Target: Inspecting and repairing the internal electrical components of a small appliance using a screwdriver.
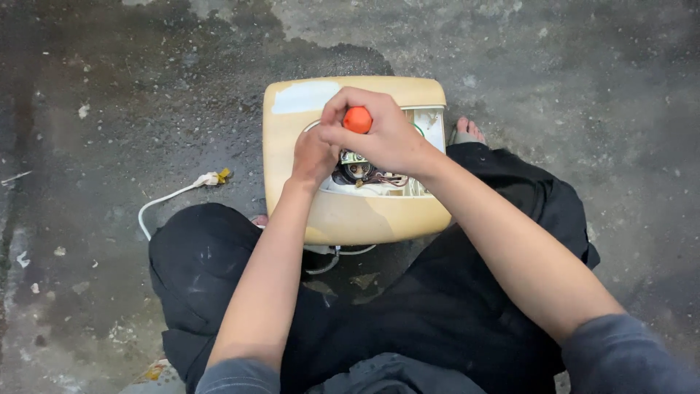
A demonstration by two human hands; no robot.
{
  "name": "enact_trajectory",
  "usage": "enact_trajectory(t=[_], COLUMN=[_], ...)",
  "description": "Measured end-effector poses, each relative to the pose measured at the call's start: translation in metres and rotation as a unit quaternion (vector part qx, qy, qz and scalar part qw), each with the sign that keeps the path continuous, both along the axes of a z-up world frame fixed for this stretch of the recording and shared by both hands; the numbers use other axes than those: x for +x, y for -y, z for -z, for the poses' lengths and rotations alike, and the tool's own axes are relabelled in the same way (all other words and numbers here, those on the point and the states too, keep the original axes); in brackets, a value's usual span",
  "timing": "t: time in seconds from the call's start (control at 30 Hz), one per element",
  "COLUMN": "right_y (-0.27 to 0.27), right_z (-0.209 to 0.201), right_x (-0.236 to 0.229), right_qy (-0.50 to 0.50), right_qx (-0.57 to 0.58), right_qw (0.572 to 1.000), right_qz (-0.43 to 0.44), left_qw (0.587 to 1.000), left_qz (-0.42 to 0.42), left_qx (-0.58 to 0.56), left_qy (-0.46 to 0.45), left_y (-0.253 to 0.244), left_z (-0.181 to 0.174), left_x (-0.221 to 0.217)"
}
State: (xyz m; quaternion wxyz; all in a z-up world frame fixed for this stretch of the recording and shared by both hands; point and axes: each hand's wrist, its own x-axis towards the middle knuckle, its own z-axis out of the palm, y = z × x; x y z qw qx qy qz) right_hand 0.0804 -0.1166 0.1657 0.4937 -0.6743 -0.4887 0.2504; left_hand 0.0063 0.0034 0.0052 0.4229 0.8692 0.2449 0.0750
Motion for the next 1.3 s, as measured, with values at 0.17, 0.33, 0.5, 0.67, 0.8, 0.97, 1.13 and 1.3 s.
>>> enact_trajectory(t=[0.17, 0.33, 0.5, 0.67, 0.8, 0.97, 1.13, 1.3], right_y=[0.003, 0.012, 0.009, -0.006, -0.023, -0.04, 0.0, 0.023], right_z=[-0.013, -0.055, 0.002, 0.015, 0.026, 0.034, 0.021, -0.01], right_x=[-0.002, -0.003, 0.01, -0.013, -0.038, -0.07, -0.076, -0.048], right_qy=[-0.107, 0.018, 0.239, 0.048, 0.022, 0.011, 0.035, 0.128], right_qx=[-0.029, -0.108, -0.031, 0.047, 0.095, 0.162, 0.069, -0.022], right_qw=[0.99, 0.989, 0.966, 0.995, 0.954, 0.799, 0.976, 0.984], right_qz=[-0.087, -0.101, 0.095, 0.08, 0.283, 0.579, 0.203, 0.121], left_qw=[1.0, 0.998, 0.995, 0.992, 0.992, 0.992, 0.992, 0.993], left_qz=[-0.023, -0.011, -0.014, -0.017, -0.027, -0.019, -0.019, -0.033], left_qx=[-0.004, -0.027, -0.046, -0.042, -0.052, -0.043, -0.061, -0.057], left_qy=[0.015, -0.048, -0.086, -0.116, -0.112, -0.117, -0.113, -0.096], left_y=[0.003, 0.0, -0.003, -0.003, -0.001, 0.001, 0.0, -0.001], left_z=[0.012, 0.008, 0.021, 0.021, 0.028, 0.022, 0.022, 0.052], left_x=[-0.002, 0.0, 0.008, 0.013, 0.011, 0.016, 0.011, 0.019])
